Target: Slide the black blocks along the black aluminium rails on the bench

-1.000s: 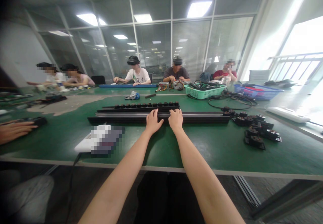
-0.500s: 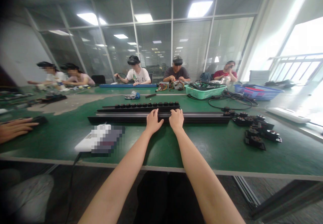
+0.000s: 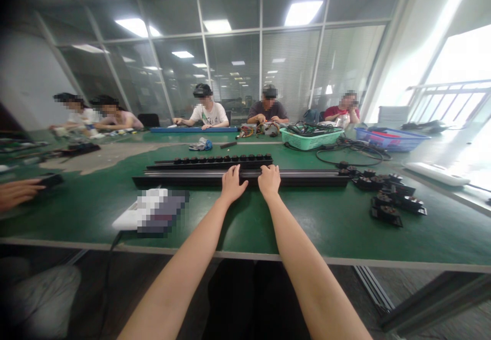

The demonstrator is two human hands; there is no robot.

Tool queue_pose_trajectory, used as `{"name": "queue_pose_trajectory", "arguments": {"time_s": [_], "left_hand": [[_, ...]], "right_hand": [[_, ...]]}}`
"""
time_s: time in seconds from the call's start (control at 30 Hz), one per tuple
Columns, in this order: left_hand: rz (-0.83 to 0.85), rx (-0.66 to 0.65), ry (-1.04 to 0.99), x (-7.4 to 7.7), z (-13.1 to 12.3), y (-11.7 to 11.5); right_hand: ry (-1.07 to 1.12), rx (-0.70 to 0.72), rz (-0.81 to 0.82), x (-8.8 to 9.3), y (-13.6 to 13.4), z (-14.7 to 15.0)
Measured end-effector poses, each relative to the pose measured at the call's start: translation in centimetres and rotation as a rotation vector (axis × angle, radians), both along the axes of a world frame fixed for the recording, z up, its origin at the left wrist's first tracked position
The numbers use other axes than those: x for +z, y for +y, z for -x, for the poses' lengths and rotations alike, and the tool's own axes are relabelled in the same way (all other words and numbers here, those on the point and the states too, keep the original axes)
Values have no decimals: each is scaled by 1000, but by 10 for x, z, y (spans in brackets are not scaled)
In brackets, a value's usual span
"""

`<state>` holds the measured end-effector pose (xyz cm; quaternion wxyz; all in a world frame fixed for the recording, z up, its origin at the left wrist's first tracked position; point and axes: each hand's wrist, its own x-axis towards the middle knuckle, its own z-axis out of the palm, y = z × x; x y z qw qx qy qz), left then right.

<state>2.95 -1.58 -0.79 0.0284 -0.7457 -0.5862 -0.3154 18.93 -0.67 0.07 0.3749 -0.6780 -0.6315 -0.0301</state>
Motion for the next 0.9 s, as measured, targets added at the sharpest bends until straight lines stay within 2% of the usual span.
{"name": "queue_pose_trajectory", "arguments": {"time_s": [0.9], "left_hand": [[7, 4, 3, 2, 0, -2]], "right_hand": [[61, -25, 2, 0, 0, -3]]}}
